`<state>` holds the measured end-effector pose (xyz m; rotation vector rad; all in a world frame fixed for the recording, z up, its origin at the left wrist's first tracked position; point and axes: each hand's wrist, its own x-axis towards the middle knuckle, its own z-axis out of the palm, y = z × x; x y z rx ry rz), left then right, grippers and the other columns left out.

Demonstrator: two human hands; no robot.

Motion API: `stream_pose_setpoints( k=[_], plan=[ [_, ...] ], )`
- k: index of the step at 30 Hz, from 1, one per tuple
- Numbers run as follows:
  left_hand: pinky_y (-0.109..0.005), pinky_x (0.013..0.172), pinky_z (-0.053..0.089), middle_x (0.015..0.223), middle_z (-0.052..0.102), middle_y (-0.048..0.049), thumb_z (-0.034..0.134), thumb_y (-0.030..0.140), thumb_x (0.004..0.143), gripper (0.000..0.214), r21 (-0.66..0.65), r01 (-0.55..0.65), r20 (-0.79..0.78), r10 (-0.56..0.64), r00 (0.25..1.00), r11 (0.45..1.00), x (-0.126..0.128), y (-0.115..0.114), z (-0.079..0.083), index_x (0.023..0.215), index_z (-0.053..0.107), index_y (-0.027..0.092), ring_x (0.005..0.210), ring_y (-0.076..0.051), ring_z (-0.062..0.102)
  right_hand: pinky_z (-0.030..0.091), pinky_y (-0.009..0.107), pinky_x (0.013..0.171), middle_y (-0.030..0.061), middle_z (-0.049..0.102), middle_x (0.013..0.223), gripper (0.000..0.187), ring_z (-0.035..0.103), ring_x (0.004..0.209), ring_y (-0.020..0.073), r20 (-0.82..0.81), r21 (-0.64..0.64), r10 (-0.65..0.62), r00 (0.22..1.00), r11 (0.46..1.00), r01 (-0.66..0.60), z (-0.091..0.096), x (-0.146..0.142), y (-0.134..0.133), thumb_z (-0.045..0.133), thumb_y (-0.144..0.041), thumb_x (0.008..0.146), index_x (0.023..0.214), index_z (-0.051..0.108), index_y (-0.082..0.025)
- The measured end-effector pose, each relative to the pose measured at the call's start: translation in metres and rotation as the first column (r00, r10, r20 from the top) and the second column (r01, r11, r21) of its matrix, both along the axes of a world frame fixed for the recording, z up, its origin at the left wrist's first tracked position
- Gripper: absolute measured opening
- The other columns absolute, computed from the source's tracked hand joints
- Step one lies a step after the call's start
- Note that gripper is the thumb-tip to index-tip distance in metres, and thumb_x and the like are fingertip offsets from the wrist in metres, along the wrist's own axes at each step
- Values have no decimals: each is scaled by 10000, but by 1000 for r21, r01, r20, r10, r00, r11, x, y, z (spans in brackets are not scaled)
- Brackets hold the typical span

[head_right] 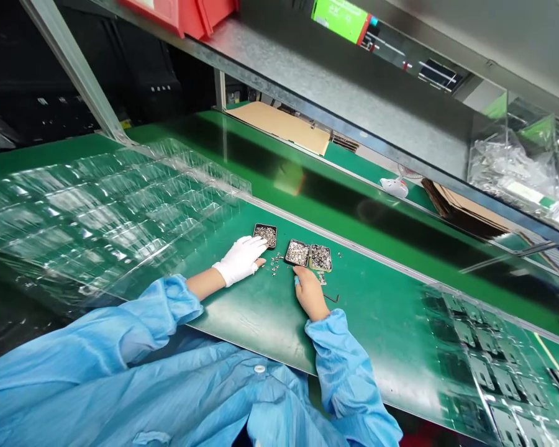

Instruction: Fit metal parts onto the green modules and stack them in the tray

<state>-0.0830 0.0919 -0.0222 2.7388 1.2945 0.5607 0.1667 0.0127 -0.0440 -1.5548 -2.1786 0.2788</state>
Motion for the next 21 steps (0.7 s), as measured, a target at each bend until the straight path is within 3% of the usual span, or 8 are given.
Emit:
stream_pose_setpoints(
  k=[4, 9, 12, 18, 21],
  plan=[
    [-425, 1108, 329, 1404, 498, -131, 568, 282, 850, 430, -14, 55, -10, -55, 998, 998, -6, -8, -2, 1254, 571, 138, 1324, -275, 424, 398, 509, 1075, 189, 535, 1319, 437, 498, 1242, 281, -43, -19, 5, 999, 1000, -6, -10, -16, 2, 370, -191, 912, 1314, 515, -101],
    [-454, 1129, 295, 1484, 390, -149, 611, 390, 816, 651, -111, 194, -26, -198, 980, 975, -16, -28, -9, 1384, 427, 131, 1397, -306, 312, 308, 499, 1143, 182, 383, 1463, 518, 340, 1377, 262, -106, -60, 77, 991, 995, -84, -14, -49, 6, 363, -198, 934, 1444, 344, -110],
    [-446, 1130, 298, 1475, 405, -150, 558, 319, 853, 582, -142, 143, -43, -150, 988, 979, -15, -20, -13, 1382, 423, 119, 1399, -294, 318, 288, 493, 1155, 169, 336, 1494, 548, 284, 1406, 250, -157, -81, 110, 981, 989, -124, -13, -66, 10, 350, -190, 939, 1478, 271, -128],
    [-442, 1118, 346, 1360, 528, -173, 559, 320, 853, 484, -129, 105, 49, -99, 994, 986, -16, 6, -15, 1278, 524, 92, 1352, -290, 396, 271, 537, 1150, 247, 288, 1489, 573, 211, 1422, 315, -154, -43, -32, 988, 999, 26, -10, -89, 13, 366, -177, 920, 1460, 259, -18],
    [-438, 1103, 377, 1306, 575, -146, 522, 316, 864, 407, -127, 116, 146, -97, 985, 985, -20, 12, -15, 1220, 564, 125, 1318, -270, 440, 237, 567, 1155, 240, 320, 1474, 589, 199, 1420, 340, -161, -49, -88, 983, 996, 81, -11, -99, 16, 412, -195, 911, 1457, 272, -23]
  ],
)
